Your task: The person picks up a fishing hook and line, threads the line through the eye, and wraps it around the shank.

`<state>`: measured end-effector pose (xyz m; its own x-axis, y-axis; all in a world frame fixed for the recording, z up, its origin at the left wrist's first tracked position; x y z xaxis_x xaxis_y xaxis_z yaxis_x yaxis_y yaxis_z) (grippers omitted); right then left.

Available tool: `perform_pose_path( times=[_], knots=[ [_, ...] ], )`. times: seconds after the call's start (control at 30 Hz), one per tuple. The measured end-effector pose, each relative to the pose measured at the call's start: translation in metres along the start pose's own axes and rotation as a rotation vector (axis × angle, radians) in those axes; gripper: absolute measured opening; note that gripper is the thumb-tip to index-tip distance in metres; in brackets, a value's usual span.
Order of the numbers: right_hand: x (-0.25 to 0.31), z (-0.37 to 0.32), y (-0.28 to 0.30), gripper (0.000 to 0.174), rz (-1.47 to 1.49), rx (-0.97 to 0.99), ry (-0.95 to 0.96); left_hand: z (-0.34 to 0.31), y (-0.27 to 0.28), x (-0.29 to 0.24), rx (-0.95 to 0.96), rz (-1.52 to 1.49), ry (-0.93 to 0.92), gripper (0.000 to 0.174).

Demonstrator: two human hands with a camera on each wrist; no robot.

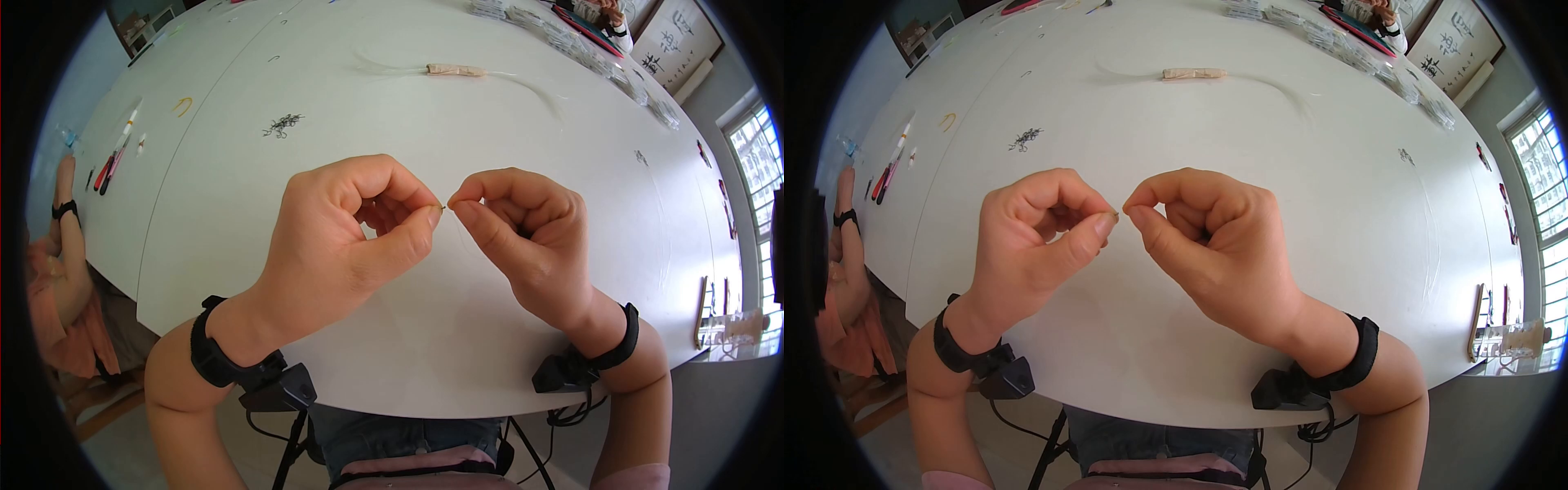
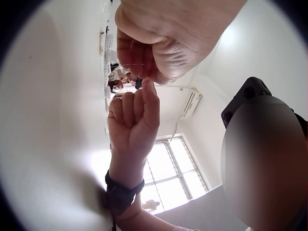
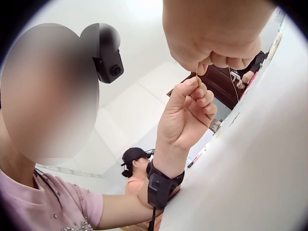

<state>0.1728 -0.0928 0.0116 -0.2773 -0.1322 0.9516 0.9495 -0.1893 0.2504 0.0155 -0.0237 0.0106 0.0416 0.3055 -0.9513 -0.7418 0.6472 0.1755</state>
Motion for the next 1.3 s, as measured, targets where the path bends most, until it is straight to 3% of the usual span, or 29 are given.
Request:
perform_pose_path(
  times=[0.37, 0.43, 0.47, 0.53, 0.57, 0.67, 0.8, 0.97, 1.2, 1.27, 1.3],
  knots=[
    [-0.001, 0.001, -0.003, 0.013, 0.128, -0.041, -0.05, 0.0, 0.0, 0.0, -0.005, 0.008, -0.018, 0.006],
    [0.0, 0.0, -0.005, 0.015, 0.429, -0.109, -0.075, 0.0, 0.001, -0.001, -0.044, 0.036, -0.005, 0.006],
    [-0.003, 0.0, -0.004, 0.015, 0.429, -0.108, -0.074, 0.0, 0.001, -0.001, -0.044, 0.036, -0.006, 0.006],
    [-0.008, 0.0, -0.001, 0.015, 0.281, -0.111, 0.089, 0.0, 0.002, -0.001, -0.075, 0.045, 0.017, 0.007],
    [-0.006, 0.0, 0.001, 0.015, 0.281, -0.11, 0.09, 0.0, 0.002, -0.001, -0.076, 0.045, 0.017, 0.007],
    [-0.001, -0.003, 0.001, 0.012, -0.107, -0.067, 0.166, 0.001, 0.002, 0.001, -0.085, 0.032, 0.01, 0.007],
    [-0.005, -0.004, -0.002, 0.008, -0.113, -0.121, 0.13, 0.001, 0.003, 0.002, -0.084, 0.034, -0.019, 0.008],
    [-0.008, -0.003, -0.005, 0.008, -0.142, -0.119, 0.323, 0.001, 0.003, 0.002, -0.089, 0.009, -0.018, 0.008],
    [0.002, -0.005, -0.008, 0.01, -0.069, -0.14, 0.186, 0.001, 0.002, 0.0, -0.088, 0.046, -0.049, 0.006],
    [0.006, -0.006, -0.004, 0.011, -0.296, -0.093, 0.376, 0.0, 0.002, 0.0, -0.09, 0.058, -0.055, 0.006],
    [0.006, -0.005, -0.004, 0.011, -0.296, -0.093, 0.376, 0.0, 0.002, 0.0, -0.092, 0.064, -0.061, 0.006]
  ],
)
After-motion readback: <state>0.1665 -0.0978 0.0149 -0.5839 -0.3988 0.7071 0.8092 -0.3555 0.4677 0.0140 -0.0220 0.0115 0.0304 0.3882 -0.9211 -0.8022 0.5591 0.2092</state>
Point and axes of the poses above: each hand's wrist, its own z-axis towards the middle knuckle, its own y-axis out of the back of the hand, x = y × z, the point moved 2 cm from there along z, towards the middle knuckle, and after that the axes turned 1 degree about -y, right-handed, at the moved point
